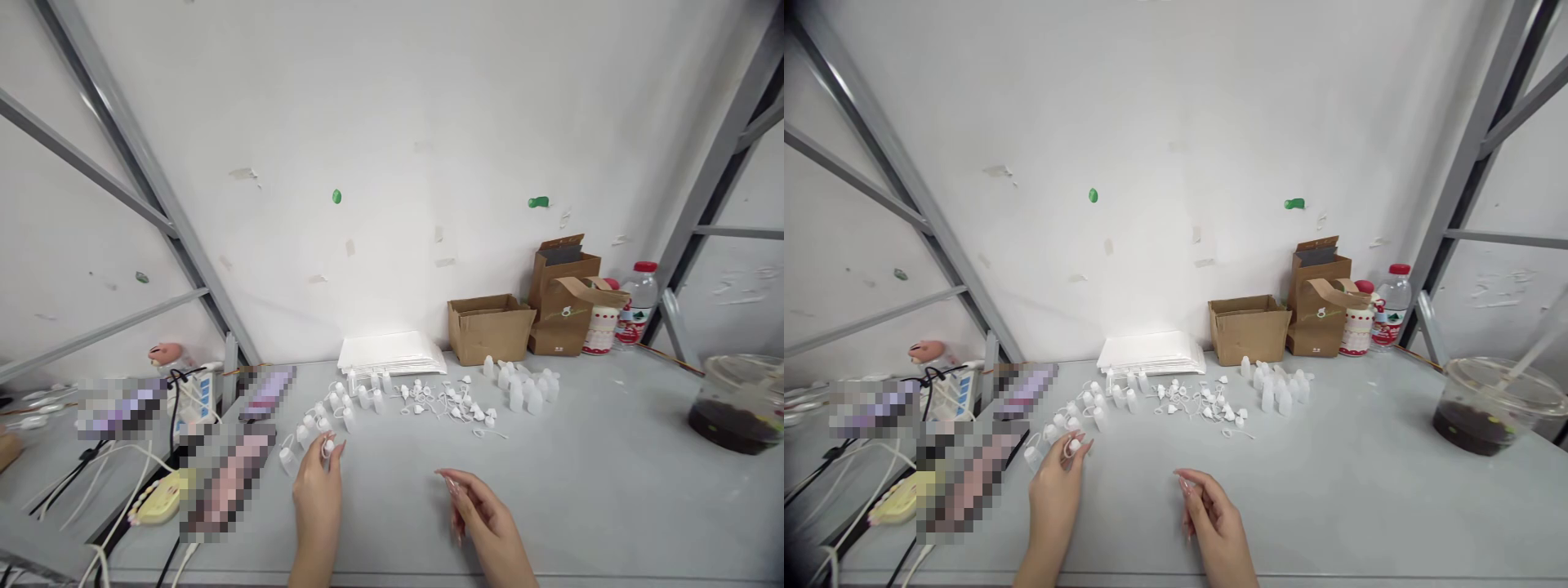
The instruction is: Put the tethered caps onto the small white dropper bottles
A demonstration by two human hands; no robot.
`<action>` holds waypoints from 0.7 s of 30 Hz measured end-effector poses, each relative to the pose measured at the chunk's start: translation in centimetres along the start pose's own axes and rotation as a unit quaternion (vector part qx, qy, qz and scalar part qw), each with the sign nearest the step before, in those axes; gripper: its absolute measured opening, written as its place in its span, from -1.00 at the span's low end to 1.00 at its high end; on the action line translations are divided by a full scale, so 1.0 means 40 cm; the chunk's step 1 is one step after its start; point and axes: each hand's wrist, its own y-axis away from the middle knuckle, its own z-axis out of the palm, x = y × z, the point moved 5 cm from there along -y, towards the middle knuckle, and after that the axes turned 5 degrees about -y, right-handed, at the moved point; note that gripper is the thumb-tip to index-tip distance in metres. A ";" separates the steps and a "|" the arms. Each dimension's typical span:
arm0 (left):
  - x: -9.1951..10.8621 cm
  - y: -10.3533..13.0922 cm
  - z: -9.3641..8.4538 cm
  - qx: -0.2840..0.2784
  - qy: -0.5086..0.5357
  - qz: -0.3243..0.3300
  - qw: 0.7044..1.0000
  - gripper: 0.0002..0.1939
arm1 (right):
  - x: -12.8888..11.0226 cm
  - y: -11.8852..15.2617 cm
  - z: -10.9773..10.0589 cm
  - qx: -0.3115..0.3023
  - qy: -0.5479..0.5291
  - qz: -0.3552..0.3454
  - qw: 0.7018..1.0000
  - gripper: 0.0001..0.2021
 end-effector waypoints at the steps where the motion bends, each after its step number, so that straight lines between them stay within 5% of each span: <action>1: 0.000 -0.002 0.001 0.000 0.002 -0.004 1.000 -0.73 | -0.001 0.000 0.001 0.003 -0.001 0.001 1.000 -0.57; 8: -0.006 -0.001 0.005 0.003 0.022 -0.026 0.999 -0.58 | -0.013 0.008 0.005 0.045 -0.006 -0.018 0.999 -0.61; 21: -0.006 0.010 0.001 0.012 -0.007 -0.033 0.999 -0.52 | -0.015 0.004 0.005 0.009 0.040 -0.020 0.999 -0.60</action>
